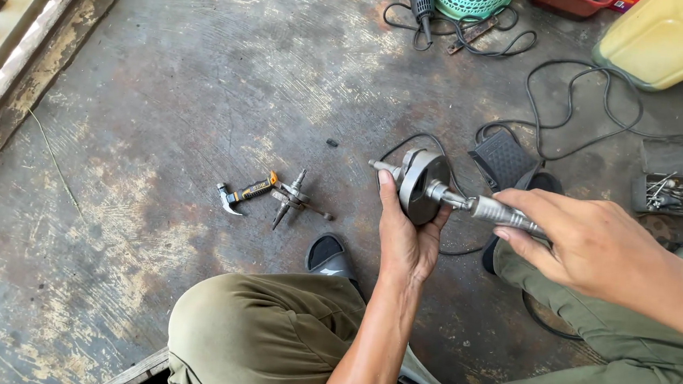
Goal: Using a hand-held rotary tool to polish or grind a motorcycle crankshaft.
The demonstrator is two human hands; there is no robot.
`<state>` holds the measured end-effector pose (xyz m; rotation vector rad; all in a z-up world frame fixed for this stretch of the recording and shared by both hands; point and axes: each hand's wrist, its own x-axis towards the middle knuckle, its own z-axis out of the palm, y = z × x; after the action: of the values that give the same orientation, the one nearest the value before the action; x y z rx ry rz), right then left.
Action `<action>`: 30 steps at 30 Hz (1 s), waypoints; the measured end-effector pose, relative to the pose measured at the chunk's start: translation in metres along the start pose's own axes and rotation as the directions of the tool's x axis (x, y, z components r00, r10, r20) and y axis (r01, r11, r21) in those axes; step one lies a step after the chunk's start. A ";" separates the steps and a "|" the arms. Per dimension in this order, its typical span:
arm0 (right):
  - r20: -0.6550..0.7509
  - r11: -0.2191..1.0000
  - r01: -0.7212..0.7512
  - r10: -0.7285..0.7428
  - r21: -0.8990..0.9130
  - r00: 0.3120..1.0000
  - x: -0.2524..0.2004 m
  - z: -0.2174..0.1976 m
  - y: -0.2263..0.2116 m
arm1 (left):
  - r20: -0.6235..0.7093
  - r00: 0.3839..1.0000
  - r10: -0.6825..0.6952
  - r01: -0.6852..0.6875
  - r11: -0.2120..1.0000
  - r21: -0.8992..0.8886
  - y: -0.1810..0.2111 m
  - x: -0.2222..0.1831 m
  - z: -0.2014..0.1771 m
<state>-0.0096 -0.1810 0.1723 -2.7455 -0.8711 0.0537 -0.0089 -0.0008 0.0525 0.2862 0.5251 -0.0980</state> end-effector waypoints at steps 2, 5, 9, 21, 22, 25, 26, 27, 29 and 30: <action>0.013 0.998 0.002 -0.001 -0.056 1.000 0.002 -0.001 -0.003 | -0.042 0.999 -0.012 0.012 1.000 0.010 -0.001 0.003 -0.003; 0.026 0.986 -0.001 0.005 -0.166 1.000 0.003 0.004 -0.001 | -0.086 0.996 -0.018 0.023 0.998 0.055 -0.003 0.008 -0.010; 0.063 0.950 0.022 -0.002 -0.311 0.998 0.007 0.013 0.004 | -0.095 0.995 -0.007 0.020 0.989 0.143 -0.005 0.009 -0.011; 0.038 0.943 0.039 -0.028 -0.331 0.999 0.018 0.022 0.005 | -0.144 0.990 -0.007 0.053 0.947 0.316 -0.002 -0.001 0.001; 0.036 0.942 0.038 -0.028 -0.332 0.999 0.019 0.022 0.006 | -0.142 0.990 -0.007 0.052 0.947 0.317 -0.002 0.000 0.002; 0.023 0.938 0.031 -0.025 -0.344 0.999 0.020 0.024 0.007 | -0.162 0.987 0.003 0.058 0.928 0.368 -0.002 0.000 0.001; 0.021 0.934 0.031 -0.025 -0.357 0.999 0.021 0.023 0.007 | -0.162 0.987 0.002 0.058 0.928 0.369 -0.002 0.001 0.001; 0.020 0.929 0.031 -0.025 -0.368 0.999 0.022 0.023 0.007 | -0.165 0.986 0.003 0.059 0.927 0.369 -0.002 0.001 0.001; 0.002 0.927 0.038 -0.040 -0.374 0.999 0.022 0.023 0.007 | -0.144 0.989 0.008 0.047 0.925 0.376 -0.004 0.003 -0.004; -0.017 0.924 0.044 -0.055 -0.381 0.998 0.023 0.023 0.007 | -0.124 0.992 0.014 0.035 0.923 0.383 -0.005 0.003 -0.006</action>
<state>0.0099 -0.1679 0.1492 -3.0676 -1.0388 -0.1832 -0.0099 -0.0043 0.0444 0.6777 0.6304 -0.1959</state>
